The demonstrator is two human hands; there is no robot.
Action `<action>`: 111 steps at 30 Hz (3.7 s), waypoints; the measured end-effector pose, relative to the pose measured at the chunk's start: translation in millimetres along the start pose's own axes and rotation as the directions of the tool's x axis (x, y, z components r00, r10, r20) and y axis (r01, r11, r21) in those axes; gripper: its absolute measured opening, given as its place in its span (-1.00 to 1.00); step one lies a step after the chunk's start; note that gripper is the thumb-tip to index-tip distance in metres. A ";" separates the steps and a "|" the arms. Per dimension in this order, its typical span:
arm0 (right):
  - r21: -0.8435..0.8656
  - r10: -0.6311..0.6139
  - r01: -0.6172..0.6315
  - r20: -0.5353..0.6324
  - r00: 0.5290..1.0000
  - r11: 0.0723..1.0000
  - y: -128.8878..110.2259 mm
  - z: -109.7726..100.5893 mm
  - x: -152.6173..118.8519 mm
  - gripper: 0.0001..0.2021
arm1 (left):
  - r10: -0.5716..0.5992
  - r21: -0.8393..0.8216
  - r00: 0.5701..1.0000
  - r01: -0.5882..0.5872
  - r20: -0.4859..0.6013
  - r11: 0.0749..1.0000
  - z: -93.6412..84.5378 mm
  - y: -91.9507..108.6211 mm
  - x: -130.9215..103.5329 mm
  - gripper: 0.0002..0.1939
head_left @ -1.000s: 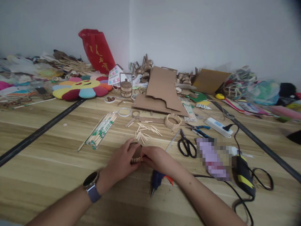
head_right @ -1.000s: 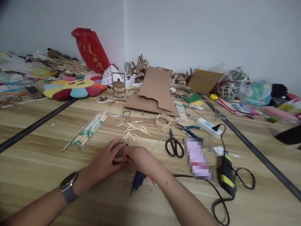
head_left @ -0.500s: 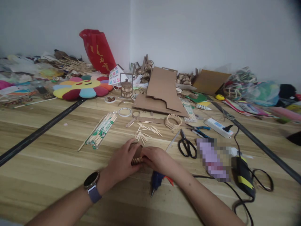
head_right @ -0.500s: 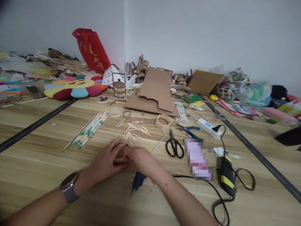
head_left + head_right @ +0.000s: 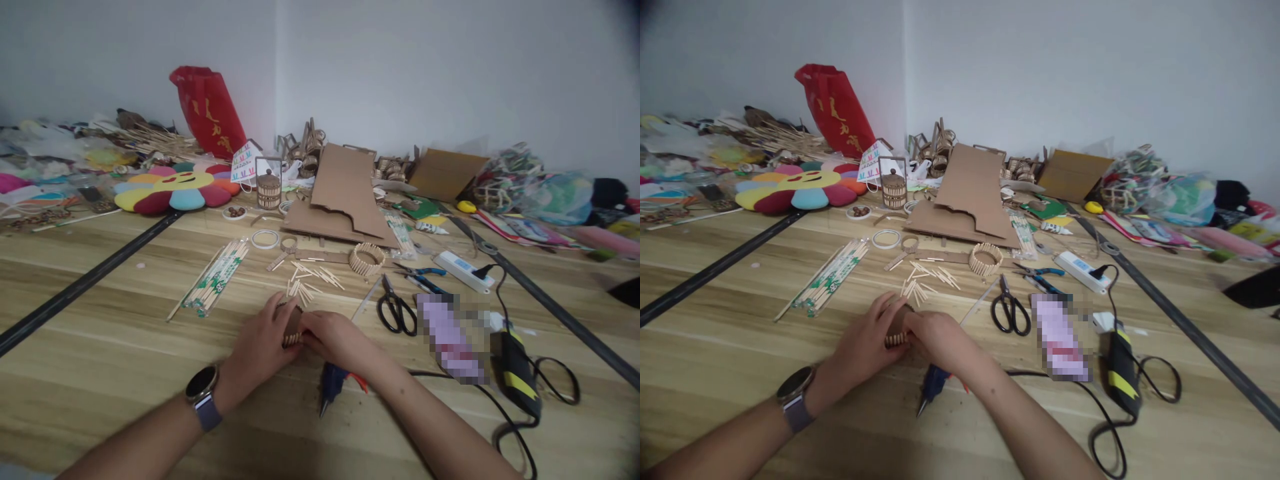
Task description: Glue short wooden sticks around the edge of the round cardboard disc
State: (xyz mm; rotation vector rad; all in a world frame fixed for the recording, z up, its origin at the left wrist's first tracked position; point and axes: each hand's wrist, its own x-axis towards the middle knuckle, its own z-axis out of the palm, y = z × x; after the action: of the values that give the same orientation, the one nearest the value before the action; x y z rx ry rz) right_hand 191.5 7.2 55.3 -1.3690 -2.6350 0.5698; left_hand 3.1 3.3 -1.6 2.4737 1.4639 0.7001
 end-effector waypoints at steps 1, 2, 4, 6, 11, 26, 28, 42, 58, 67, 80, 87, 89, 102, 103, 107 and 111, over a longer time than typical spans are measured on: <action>-0.016 0.000 0.000 0.008 1.000 1.000 -0.5 -0.7 -0.2 -0.95 | -0.003 0.002 1.000 0.003 -0.002 1.000 -0.8 1.1 0.3 -0.15; -0.030 -0.002 0.003 0.011 1.000 1.000 -0.8 -2.1 -0.8 -0.95 | -0.005 -0.001 1.000 0.005 -0.006 1.000 -1.7 2.2 0.6 -0.15; -0.026 -0.015 0.015 -0.005 1.000 1.000 -0.2 -7.5 -3.7 -0.90 | -0.008 -0.015 1.000 0.008 -0.022 1.000 -3.2 4.4 1.0 -0.15; 0.027 -0.029 0.031 -0.059 0.998 0.999 2.5 -16.3 -9.3 -0.79 | -0.019 -0.024 0.999 0.018 -0.039 1.000 -4.0 6.0 1.0 -0.14; 0.062 0.028 -0.020 -0.118 0.993 0.998 15.6 -41.9 -36.1 -0.90 | -0.049 -0.007 0.998 0.049 -0.051 0.999 -2.9 6.8 -0.5 -0.10; 0.146 0.166 -0.201 0.218 0.962 0.969 44.2 -31.7 -87.2 -0.82 | -0.032 -0.026 0.997 0.030 -0.074 0.999 -0.1 4.4 -4.0 -0.11; 0.158 0.169 -0.205 0.214 0.962 0.966 45.2 -34.2 -90.8 -0.83 | -0.041 -0.038 0.997 0.039 -0.065 0.999 0.5 4.2 -4.0 -0.11; 0.360 0.065 -0.117 0.155 0.986 0.925 48.4 -55.2 -107.6 -0.42 | -0.057 -0.045 0.998 0.056 -0.015 0.997 -2.6 4.6 -4.2 -0.13; 0.589 0.261 -0.200 -0.020 0.965 0.783 44.4 -18.8 -85.0 -0.75 | -0.050 -0.073 0.998 0.047 -0.034 0.996 -2.6 3.1 -2.9 -0.12; 0.648 0.242 -0.169 -0.025 0.970 0.742 56.4 10.5 -71.4 -0.54 | -0.047 -0.053 0.999 0.046 -0.025 0.998 -2.8 2.6 -3.3 -0.09; 0.550 0.149 -0.081 -0.079 0.986 0.831 54.7 17.4 -69.6 -0.40 | -0.039 -0.041 0.999 0.038 -0.026 0.998 -0.7 1.9 -3.8 -0.11; 0.523 0.147 -0.080 -0.089 0.985 0.848 49.5 16.8 -68.8 -0.45 | -0.038 -0.062 0.998 0.035 -0.044 0.997 -0.2 2.1 -4.3 -0.11; 0.528 0.143 -0.077 -0.086 0.986 0.846 48.7 16.7 -68.9 -0.47 | -0.037 -0.063 0.998 0.033 -0.057 0.997 0.0 2.0 -4.5 -0.10; 0.490 0.169 -0.101 -0.097 0.981 0.866 50.7 23.5 -69.4 -0.53 | -0.009 -0.038 0.998 0.007 -0.057 0.999 0.2 1.5 -4.8 -0.09; 0.487 0.171 -0.103 -0.096 0.981 0.867 50.6 23.4 -69.4 -0.54 | -0.009 -0.038 0.998 0.007 -0.062 0.999 0.7 1.3 -4.9 -0.08; 0.482 0.175 -0.104 -0.105 0.979 0.870 48.9 21.9 -69.7 -0.60 | -0.011 -0.036 0.998 0.009 -0.060 0.999 1.1 0.4 -5.0 -0.09; 0.467 0.176 -0.106 -0.108 0.979 0.878 46.9 20.6 -69.5 -0.56 | -0.005 -0.027 0.999 0.003 -0.049 1.000 0.3 0.3 -4.8 -0.08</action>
State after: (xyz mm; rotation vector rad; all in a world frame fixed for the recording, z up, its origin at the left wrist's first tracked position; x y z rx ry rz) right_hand 262.4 -30.2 23.1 -1.3873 -2.1055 0.9935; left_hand 1.5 -0.9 -3.2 2.4498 1.4663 0.7798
